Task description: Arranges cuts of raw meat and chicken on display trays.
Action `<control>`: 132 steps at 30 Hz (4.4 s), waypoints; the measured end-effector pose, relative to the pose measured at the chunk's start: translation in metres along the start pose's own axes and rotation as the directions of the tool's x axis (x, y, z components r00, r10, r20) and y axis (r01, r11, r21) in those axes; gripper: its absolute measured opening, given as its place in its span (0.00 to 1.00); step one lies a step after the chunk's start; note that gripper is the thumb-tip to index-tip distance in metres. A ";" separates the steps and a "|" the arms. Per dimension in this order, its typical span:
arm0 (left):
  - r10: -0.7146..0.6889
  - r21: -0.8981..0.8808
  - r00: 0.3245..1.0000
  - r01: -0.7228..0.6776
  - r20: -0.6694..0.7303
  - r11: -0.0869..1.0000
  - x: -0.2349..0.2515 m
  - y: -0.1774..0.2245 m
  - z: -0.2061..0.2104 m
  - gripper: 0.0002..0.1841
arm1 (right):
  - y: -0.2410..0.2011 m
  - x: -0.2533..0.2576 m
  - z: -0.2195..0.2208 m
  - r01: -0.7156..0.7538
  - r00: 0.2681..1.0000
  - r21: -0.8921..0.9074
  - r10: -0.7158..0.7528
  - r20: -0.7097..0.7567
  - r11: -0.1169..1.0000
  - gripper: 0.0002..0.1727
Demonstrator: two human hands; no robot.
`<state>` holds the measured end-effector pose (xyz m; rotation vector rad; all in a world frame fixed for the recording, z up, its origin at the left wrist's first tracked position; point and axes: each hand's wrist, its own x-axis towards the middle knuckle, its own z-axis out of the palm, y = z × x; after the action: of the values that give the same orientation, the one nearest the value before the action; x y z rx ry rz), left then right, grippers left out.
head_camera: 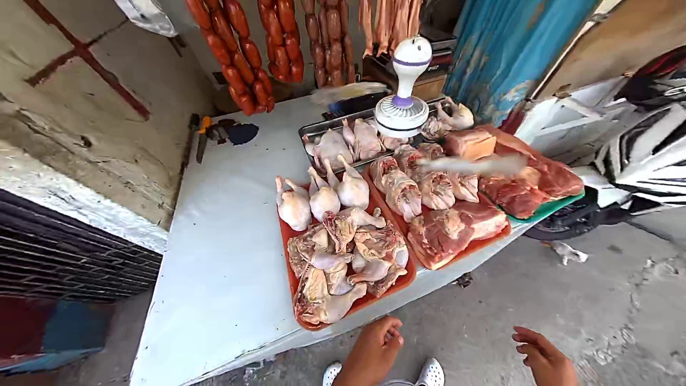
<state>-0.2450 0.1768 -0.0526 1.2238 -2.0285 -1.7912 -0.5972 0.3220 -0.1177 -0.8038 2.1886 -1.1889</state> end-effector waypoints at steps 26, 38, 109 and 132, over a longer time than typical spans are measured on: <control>-0.440 -0.049 0.487 0.626 -0.755 0.778 0.020 -0.041 -0.178 0.25 | -0.114 0.062 0.169 -0.270 0.683 0.075 0.136 0.717 0.960 0.15; -0.395 -0.028 0.647 0.501 -0.653 0.865 0.017 -0.071 -0.195 0.24 | -0.113 0.052 0.174 -0.054 0.781 0.022 0.029 0.623 0.998 0.09; -0.533 -0.458 0.001 -0.513 -0.846 0.726 0.265 0.081 0.163 0.42 | -0.053 0.312 -0.029 -0.406 0.598 0.256 0.043 0.801 0.877 0.40; -0.653 -0.486 -0.026 -0.646 -0.757 0.589 0.237 0.060 0.166 0.31 | -0.068 0.312 -0.008 -0.359 0.489 0.099 0.097 0.867 0.928 0.46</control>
<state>-0.5274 0.1404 -0.1324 1.3529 -0.0570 -0.7382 -0.8010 0.0764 -0.1047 -0.7177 1.2029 -0.6728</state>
